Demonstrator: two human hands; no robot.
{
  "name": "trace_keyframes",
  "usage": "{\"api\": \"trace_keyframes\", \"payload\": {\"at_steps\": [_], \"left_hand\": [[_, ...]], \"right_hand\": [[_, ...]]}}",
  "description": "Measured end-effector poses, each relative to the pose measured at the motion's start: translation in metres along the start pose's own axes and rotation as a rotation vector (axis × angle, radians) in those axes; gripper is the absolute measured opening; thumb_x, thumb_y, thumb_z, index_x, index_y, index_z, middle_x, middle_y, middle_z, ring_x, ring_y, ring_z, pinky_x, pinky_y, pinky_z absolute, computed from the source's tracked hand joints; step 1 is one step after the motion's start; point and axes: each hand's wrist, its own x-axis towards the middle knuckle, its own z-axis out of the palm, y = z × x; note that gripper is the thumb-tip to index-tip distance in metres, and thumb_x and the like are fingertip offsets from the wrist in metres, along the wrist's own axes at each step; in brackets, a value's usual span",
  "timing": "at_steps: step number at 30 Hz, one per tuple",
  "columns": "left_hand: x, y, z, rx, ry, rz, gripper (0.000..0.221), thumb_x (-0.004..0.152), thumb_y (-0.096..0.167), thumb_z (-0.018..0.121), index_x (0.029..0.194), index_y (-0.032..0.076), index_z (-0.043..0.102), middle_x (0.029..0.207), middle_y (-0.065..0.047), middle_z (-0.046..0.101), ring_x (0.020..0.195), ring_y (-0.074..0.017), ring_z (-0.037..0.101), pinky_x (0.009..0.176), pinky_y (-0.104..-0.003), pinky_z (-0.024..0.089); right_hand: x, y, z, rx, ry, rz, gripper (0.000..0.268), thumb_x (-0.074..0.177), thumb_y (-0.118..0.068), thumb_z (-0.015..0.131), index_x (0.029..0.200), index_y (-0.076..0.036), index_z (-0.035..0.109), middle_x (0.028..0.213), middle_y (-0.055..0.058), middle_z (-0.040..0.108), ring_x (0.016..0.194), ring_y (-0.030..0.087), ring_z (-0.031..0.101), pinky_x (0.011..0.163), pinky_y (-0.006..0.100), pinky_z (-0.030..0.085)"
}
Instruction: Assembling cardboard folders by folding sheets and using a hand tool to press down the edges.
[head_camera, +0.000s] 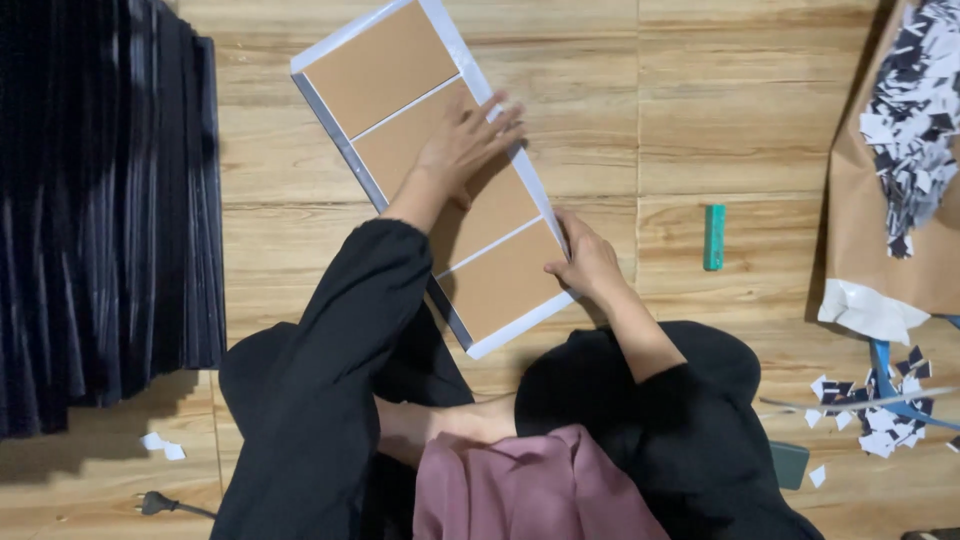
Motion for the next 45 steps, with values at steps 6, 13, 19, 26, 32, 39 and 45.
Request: {"api": "trace_keyframes", "payload": {"at_steps": [6, 13, 19, 26, 32, 39, 45], "left_hand": [[0.01, -0.001, -0.02, 0.007, 0.014, 0.085, 0.059, 0.081, 0.021, 0.059, 0.132, 0.032, 0.031, 0.126, -0.005, 0.042, 0.125, -0.0272, 0.029, 0.103, -0.061, 0.013], [0.008, 0.009, 0.044, -0.036, -0.099, 0.065, 0.111, 0.037, 0.056, 0.071, 0.136, 0.038, 0.025, 0.137, -0.002, 0.025, 0.13, -0.0296, 0.019, 0.101, -0.059, 0.021], [-0.04, 0.039, 0.033, -0.269, 0.008, -0.152, 0.084, 0.072, 0.069, 0.033, 0.143, 0.028, 0.014, 0.15, 0.001, 0.01, 0.137, -0.0261, 0.005, 0.106, -0.061, 0.007], [-0.059, 0.045, 0.059, -0.421, 0.251, -0.214, 0.066, 0.081, 0.053, 0.027, 0.142, 0.03, 0.017, 0.148, 0.005, 0.015, 0.136, -0.0244, 0.011, 0.106, -0.059, 0.004], [-0.056, 0.045, 0.073, -0.427, 0.38, -0.255, 0.055, 0.083, 0.033, 0.033, 0.137, 0.027, 0.03, 0.144, 0.005, 0.026, 0.133, -0.023, 0.02, 0.106, -0.057, 0.01], [-0.055, 0.045, 0.078, -0.444, 0.376, -0.266, 0.053, 0.082, 0.025, 0.034, 0.135, 0.025, 0.032, 0.145, 0.008, 0.023, 0.134, -0.0203, 0.018, 0.107, -0.056, 0.009], [-0.056, 0.043, 0.078, -0.439, 0.402, -0.262, 0.052, 0.081, 0.02, 0.037, 0.133, 0.023, 0.036, 0.144, 0.005, 0.025, 0.134, -0.0211, 0.018, 0.107, -0.056, 0.01]], "right_hand": [[0.004, -0.011, -0.007, -0.154, -0.071, -0.093, 0.074, 0.073, -0.015, 0.068, 0.137, -0.017, 0.03, 0.103, 0.014, 0.051, 0.095, 0.041, 0.057, 0.081, 0.051, 0.047], [0.0, -0.003, 0.0, -0.276, -0.098, -0.121, 0.068, 0.078, -0.017, 0.061, 0.138, -0.012, 0.03, 0.099, 0.011, 0.046, 0.088, 0.037, 0.059, 0.076, 0.046, 0.05], [-0.02, 0.005, -0.037, 0.241, 0.025, -0.051, 0.05, 0.077, -0.025, 0.06, 0.119, 0.001, 0.052, 0.09, 0.027, 0.058, 0.087, 0.047, 0.056, 0.073, 0.05, 0.045], [0.016, 0.202, -0.019, -0.369, 0.651, 0.611, 0.039, 0.07, -0.025, 0.065, 0.101, -0.003, 0.056, 0.094, 0.016, 0.054, 0.089, 0.037, 0.057, 0.07, 0.05, 0.048], [0.009, 0.05, -0.025, -0.183, 0.576, 0.088, 0.032, 0.075, -0.003, 0.059, 0.107, 0.001, 0.059, 0.094, 0.024, 0.058, 0.092, 0.043, 0.055, 0.078, 0.052, 0.043], [0.032, -0.031, 0.019, -0.338, 0.373, -0.401, 0.03, 0.075, -0.007, 0.06, 0.105, -0.012, 0.059, 0.086, 0.01, 0.058, 0.087, 0.03, 0.059, 0.074, 0.038, 0.048], [-0.03, 0.009, 0.034, -0.424, -0.017, -0.372, 0.042, 0.073, -0.014, 0.057, 0.114, -0.02, 0.051, 0.105, 0.006, 0.054, 0.105, 0.026, 0.051, 0.083, 0.036, 0.048]]}}
